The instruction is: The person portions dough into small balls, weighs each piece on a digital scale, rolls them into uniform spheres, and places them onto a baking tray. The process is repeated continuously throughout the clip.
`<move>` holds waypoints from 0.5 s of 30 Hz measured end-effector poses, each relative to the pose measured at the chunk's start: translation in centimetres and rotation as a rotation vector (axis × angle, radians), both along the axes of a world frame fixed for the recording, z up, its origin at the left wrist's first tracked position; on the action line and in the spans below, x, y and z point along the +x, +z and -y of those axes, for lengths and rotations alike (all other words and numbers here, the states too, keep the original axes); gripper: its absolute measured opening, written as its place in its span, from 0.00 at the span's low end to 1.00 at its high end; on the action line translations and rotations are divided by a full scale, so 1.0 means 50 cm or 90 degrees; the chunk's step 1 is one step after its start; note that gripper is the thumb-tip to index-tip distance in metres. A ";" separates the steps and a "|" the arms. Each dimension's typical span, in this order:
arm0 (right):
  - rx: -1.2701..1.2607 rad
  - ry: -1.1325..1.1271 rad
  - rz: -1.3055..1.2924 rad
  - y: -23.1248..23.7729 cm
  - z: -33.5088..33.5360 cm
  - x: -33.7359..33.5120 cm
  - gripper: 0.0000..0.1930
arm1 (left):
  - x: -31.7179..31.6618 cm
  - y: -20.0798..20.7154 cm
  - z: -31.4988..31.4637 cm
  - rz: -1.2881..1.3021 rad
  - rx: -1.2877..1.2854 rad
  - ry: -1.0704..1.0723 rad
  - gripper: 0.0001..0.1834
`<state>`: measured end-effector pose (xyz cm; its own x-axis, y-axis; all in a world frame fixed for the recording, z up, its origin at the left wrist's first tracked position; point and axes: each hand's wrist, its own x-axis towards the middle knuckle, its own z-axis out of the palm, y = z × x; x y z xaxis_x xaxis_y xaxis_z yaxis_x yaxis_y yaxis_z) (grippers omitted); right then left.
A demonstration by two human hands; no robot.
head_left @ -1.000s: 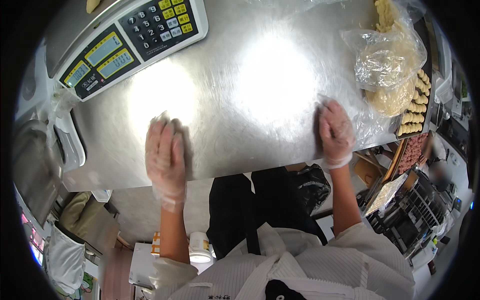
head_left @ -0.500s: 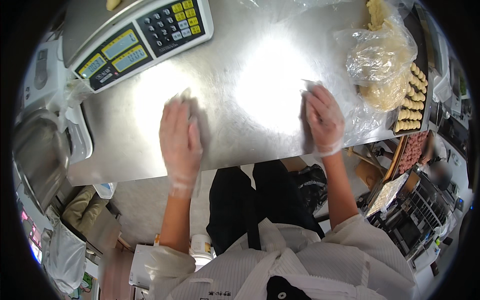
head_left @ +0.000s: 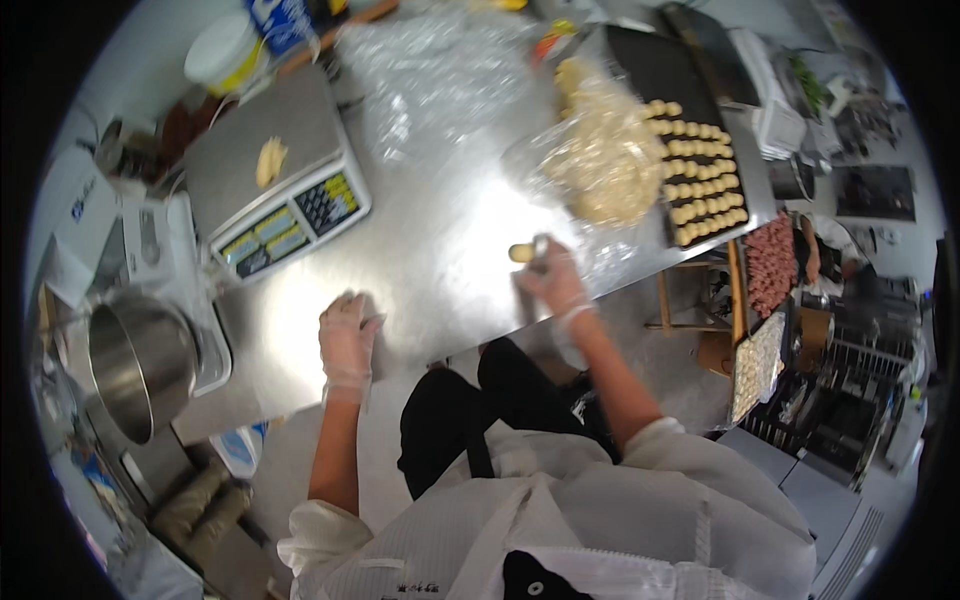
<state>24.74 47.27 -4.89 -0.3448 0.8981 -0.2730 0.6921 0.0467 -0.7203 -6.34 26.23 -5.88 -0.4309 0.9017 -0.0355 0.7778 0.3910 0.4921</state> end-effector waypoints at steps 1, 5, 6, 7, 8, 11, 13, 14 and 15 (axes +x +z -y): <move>0.152 0.093 0.078 -0.013 0.000 -0.029 0.24 | 0.001 -0.016 -0.002 0.000 0.024 0.005 0.17; 0.265 0.071 0.203 -0.094 -0.012 -0.110 0.16 | -0.045 -0.087 0.053 -0.095 0.253 -0.035 0.07; 0.235 0.005 0.124 -0.088 -0.026 -0.085 0.16 | -0.045 -0.119 0.056 0.110 0.185 0.179 0.08; 0.200 -0.050 0.033 -0.087 -0.042 -0.065 0.15 | -0.046 -0.131 0.062 0.305 0.092 0.392 0.09; 0.021 -0.152 -0.157 -0.075 -0.057 -0.033 0.15 | -0.030 -0.119 0.070 0.442 0.194 0.427 0.11; -0.481 -0.314 -0.716 -0.003 -0.098 0.061 0.16 | 0.036 0.003 0.026 0.629 0.211 0.396 0.13; -0.742 -0.289 -1.041 0.125 -0.139 0.154 0.15 | 0.084 0.045 -0.020 0.928 0.300 0.513 0.11; -0.720 -0.312 -1.056 0.134 -0.174 0.206 0.15 | 0.120 0.065 -0.066 1.083 0.351 0.602 0.10; -0.708 -0.335 -1.069 0.136 -0.208 0.251 0.15 | 0.153 0.087 -0.106 1.209 0.405 0.711 0.11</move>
